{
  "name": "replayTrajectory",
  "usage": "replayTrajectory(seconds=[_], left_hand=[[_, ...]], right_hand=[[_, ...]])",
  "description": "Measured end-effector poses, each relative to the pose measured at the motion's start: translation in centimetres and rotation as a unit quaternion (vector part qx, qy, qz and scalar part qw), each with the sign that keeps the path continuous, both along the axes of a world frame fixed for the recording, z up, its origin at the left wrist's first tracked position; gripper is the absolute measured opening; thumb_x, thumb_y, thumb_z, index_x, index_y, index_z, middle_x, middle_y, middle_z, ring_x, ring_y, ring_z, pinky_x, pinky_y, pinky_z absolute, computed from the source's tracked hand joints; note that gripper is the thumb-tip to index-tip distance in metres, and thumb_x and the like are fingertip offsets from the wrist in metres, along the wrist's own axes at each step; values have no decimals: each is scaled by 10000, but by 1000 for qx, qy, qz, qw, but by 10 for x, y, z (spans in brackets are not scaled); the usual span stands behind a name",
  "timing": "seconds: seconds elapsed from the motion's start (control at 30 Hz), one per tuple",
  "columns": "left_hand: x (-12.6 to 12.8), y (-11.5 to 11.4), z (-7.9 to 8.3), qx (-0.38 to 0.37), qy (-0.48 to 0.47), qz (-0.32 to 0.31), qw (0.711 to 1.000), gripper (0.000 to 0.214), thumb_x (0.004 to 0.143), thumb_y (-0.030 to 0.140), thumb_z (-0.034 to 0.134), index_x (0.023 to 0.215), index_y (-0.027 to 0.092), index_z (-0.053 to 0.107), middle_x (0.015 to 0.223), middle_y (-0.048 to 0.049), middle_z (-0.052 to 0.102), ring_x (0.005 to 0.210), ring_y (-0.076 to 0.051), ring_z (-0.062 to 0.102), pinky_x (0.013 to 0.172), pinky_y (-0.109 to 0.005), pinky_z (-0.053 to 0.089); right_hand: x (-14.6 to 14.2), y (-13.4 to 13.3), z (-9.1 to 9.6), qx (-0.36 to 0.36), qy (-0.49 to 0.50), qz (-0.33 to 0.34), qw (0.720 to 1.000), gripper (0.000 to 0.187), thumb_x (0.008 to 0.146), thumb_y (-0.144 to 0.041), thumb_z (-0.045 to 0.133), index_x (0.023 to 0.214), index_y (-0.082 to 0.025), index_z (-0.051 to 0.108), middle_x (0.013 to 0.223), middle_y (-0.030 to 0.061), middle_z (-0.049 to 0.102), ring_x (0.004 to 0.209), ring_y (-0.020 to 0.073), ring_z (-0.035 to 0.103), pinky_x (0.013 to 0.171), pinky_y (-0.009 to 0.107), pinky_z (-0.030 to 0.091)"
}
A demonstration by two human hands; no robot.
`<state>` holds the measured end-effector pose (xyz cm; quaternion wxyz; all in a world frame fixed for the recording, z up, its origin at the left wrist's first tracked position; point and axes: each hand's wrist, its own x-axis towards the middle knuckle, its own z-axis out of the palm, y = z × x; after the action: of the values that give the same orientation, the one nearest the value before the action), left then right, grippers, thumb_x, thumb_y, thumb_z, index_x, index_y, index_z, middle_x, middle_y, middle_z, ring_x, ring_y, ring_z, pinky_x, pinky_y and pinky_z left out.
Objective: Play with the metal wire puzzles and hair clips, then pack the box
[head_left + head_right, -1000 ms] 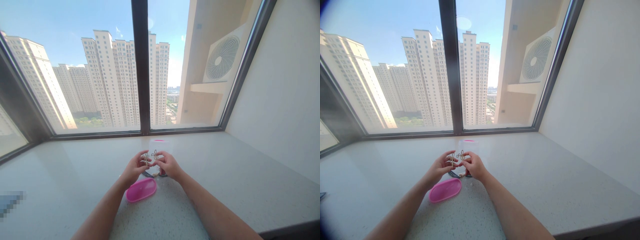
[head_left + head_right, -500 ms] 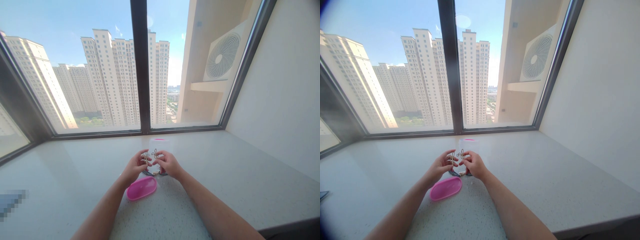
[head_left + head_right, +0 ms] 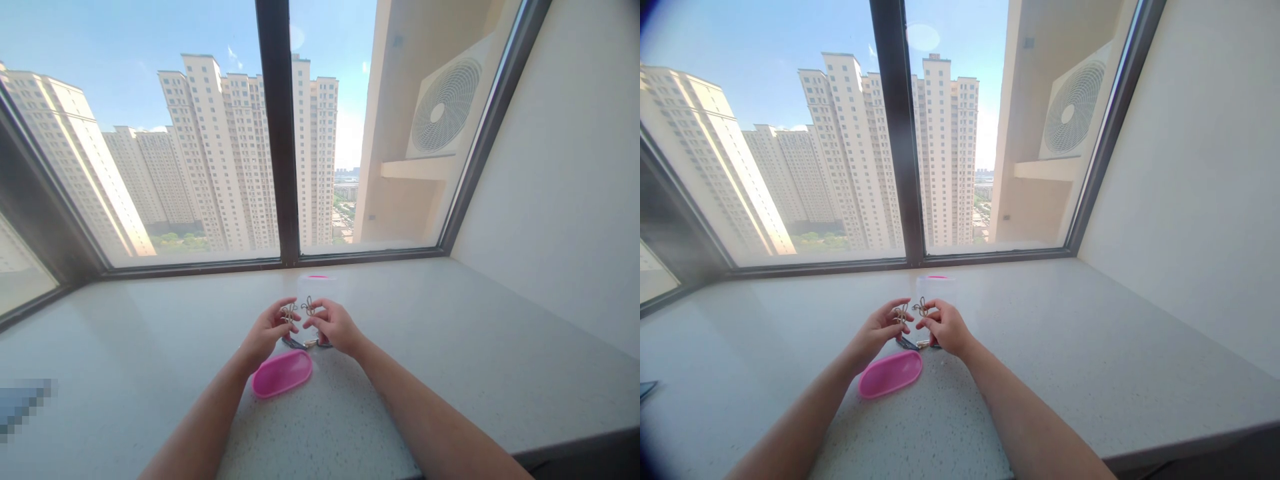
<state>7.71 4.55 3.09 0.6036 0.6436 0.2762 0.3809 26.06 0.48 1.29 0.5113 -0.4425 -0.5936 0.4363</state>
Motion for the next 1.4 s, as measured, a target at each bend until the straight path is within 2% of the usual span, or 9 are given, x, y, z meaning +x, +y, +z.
replayTrajectory(seconds=[0.23,0.43,0.73,0.97,1.13,1.4], left_hand=[[-2,0,-2,-7,12,3,1000,557,694,203,634,1220,184,451,888,-58,622,751,-180,635,630,-295,465],[-3,-1,-2,-9,30,6,999,522,725,213,618,1207,174,422,934,-71,618,814,-201,647,700,-332,474],[-1,1,-5,6,20,10,1000,483,734,196,594,1185,165,422,927,-71,628,862,-211,643,806,-393,477],[-1,2,-7,-9,15,27,999,465,699,195,608,1137,156,458,880,-72,659,837,-208,648,803,-390,482],[-2,5,-9,-26,32,63,997,510,635,161,629,1120,149,472,798,-59,673,778,-211,653,750,-373,481],[-3,5,-4,-60,19,95,993,494,617,139,647,1088,145,497,837,-69,672,764,-206,670,767,-372,487]], right_hand=[[0,0,2,8,1,-1,1000,270,765,-335,559,961,-181,455,776,43,695,344,63,471,341,174,370],[5,2,4,16,-7,-32,999,253,766,-320,549,955,-175,463,771,43,699,333,67,485,330,172,365],[4,2,4,12,-4,-25,1000,262,760,-312,550,963,-169,466,766,45,701,319,60,469,326,172,377],[6,0,5,19,7,-33,999,278,754,-317,559,974,-159,494,768,50,704,312,63,481,320,176,383],[5,-1,6,25,13,-31,999,282,761,-319,557,982,-154,501,788,61,704,297,59,467,295,171,364],[4,-4,10,16,4,-37,999,298,755,-315,568,992,-146,505,792,68,708,285,52,446,273,165,349]])
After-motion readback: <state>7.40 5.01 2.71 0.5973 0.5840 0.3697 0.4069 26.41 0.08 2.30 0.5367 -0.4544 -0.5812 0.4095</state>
